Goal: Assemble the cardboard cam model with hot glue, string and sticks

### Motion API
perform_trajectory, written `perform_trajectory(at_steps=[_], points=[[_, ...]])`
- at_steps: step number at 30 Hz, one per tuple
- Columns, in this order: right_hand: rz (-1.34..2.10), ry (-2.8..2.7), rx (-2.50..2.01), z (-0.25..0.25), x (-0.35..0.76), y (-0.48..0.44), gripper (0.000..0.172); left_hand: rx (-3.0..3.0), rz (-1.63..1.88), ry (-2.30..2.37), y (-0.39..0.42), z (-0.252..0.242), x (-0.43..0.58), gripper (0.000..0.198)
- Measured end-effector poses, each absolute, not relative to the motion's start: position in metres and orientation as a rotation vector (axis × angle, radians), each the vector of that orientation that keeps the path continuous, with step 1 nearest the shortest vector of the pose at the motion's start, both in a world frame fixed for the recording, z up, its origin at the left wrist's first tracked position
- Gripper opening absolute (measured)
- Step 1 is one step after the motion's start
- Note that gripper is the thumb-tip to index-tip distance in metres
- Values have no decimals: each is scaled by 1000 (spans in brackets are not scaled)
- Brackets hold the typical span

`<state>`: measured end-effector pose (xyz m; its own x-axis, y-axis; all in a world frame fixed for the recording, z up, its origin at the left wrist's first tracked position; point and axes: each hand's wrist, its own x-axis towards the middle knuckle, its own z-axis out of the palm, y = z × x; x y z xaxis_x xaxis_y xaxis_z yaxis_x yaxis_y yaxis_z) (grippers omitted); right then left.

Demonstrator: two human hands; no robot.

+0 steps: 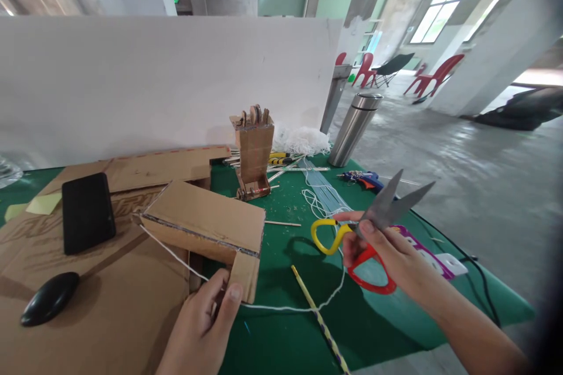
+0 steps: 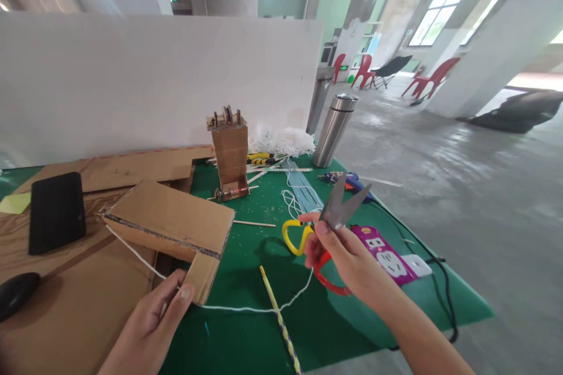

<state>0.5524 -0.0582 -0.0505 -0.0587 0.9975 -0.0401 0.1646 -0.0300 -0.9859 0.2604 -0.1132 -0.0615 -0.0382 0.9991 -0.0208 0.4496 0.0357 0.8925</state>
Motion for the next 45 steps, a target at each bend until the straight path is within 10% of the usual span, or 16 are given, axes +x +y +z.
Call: perform_trajectory(at_steps=[14,24,34,45], points=[[1136,-1092,-1284,-33,572,-70,37,1389,1150,1579,-120,-69,252,44],[339,-1592,-1706,-27,587,-88,47,1377,1079,1508,-124,-66,253,35],[-441,-2347,-1145,-6,522,-91,48,1409,1023,1402,-121,-61,251,22],[-271,-2133,-1436,-9,530,-73,30,1380,1041,1425,-124,-63,250,28]])
